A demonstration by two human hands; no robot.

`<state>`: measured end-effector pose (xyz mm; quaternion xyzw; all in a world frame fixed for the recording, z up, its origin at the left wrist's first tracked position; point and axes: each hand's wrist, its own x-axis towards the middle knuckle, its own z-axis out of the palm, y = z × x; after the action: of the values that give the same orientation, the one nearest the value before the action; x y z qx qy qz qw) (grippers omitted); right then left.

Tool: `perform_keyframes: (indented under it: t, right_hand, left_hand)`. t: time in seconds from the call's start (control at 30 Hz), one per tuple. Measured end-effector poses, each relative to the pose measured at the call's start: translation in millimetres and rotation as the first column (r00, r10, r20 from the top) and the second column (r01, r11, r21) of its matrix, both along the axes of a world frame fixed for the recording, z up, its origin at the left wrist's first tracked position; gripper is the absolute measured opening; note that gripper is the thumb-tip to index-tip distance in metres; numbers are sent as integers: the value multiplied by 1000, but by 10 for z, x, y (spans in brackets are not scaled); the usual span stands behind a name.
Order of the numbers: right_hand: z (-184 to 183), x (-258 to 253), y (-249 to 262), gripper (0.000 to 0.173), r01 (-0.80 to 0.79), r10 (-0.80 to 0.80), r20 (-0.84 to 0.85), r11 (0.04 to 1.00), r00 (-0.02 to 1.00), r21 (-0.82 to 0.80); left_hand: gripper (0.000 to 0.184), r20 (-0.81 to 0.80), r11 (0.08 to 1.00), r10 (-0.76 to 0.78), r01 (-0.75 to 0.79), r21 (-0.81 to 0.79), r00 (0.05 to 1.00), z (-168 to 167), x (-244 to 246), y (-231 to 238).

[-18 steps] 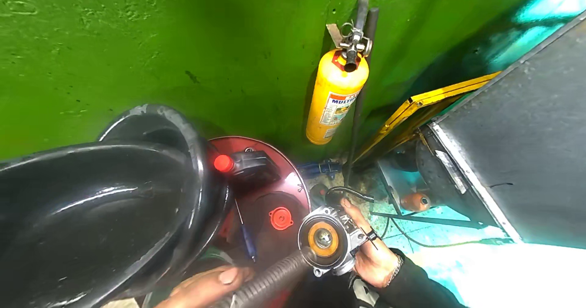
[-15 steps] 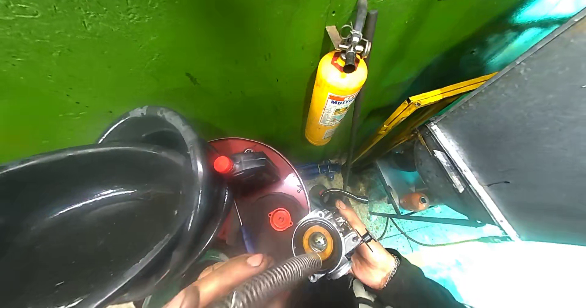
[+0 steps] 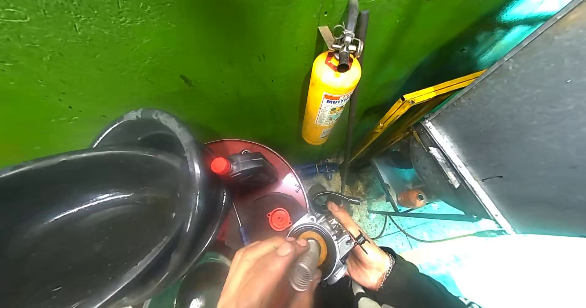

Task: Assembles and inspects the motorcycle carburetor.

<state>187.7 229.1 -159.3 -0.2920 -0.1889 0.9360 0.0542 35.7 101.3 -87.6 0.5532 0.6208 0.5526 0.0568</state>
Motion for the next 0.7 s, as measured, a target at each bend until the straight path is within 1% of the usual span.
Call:
perform_keyframes:
  t: [0.07, 0.17, 0.23, 0.33, 0.37, 0.4, 0.43, 0.47, 0.5, 0.53, 0.57, 0.6, 0.63, 0.67, 0.7]
  right_hand:
    - [-21, 4, -1, 56, 5, -6, -21, 1000, 1000, -16]
    - [-44, 7, 11, 56, 10, -14, -59, 997, 998, -74]
    - [-57, 9, 18, 57, 5, -9, -55, 996, 998, -86]
    - [-77, 24, 17, 59, 3, -9, -50, 993, 999, -116]
    - [-84, 34, 20, 59, 10, -17, -52, 992, 999, -128]
    - [-85, 44, 27, 59, 21, -27, -42, 991, 999, -133]
    - [-86, 60, 37, 60, 39, -43, -31, 990, 999, -136]
    - [-89, 85, 44, 60, 58, -61, -15, 990, 998, -128]
    - [-97, 117, 50, 61, 80, -80, 9, 990, 997, -120]
    - [-110, 151, 59, 62, 98, -96, 26, 989, 995, -114]
    - [-123, 176, 72, 62, 120, -117, 36, 986, 993, -118]
    - [-124, 190, 88, 61, 136, -131, 47, 984, 990, -116]
    - [-132, 206, 104, 61, 145, -140, 48, 982, 989, -121]
    - [-133, 220, 118, 61, 150, -144, 56, 981, 988, -121]
    - [-125, 232, 131, 60, 153, -146, 66, 981, 987, -118]
  left_hand:
    - [50, -36, 1000, 0, -1, -17, 999, -66, 10, 5]
    - [52, 0, 1000, -21, 21, 16, 1000, -78, 2, 18]
    - [58, 44, 998, -43, 41, 45, 998, -54, -14, 20]
    - [74, 112, 993, -100, 92, 74, 989, 0, -132, -29]
    - [74, 150, 993, -91, 79, 87, 985, 2, -184, -53]
    - [68, 193, 995, -47, 30, 92, 980, -29, -238, -73]
    - [60, 230, 997, 29, -44, 61, 973, -113, -293, -91]
    - [53, 235, 991, 132, -131, -22, 963, -258, -339, -90]
    - [52, 176, 969, 224, -200, -146, 959, -476, -386, -66]
    - [54, 69, 927, 248, -215, -308, 966, -743, -442, -28]
    - [56, -28, 846, 197, -184, -501, 980, -1001, -488, 31]
    - [60, -79, 731, 106, -132, -670, 991, -1224, -503, 121]
    - [65, -120, 607, 16, -105, -788, 993, -1429, -482, 217]
    - [66, -157, 517, -61, -104, -850, 986, -1604, -434, 293]
    - [63, -199, 476, -109, -125, -871, 974, -1739, -380, 345]
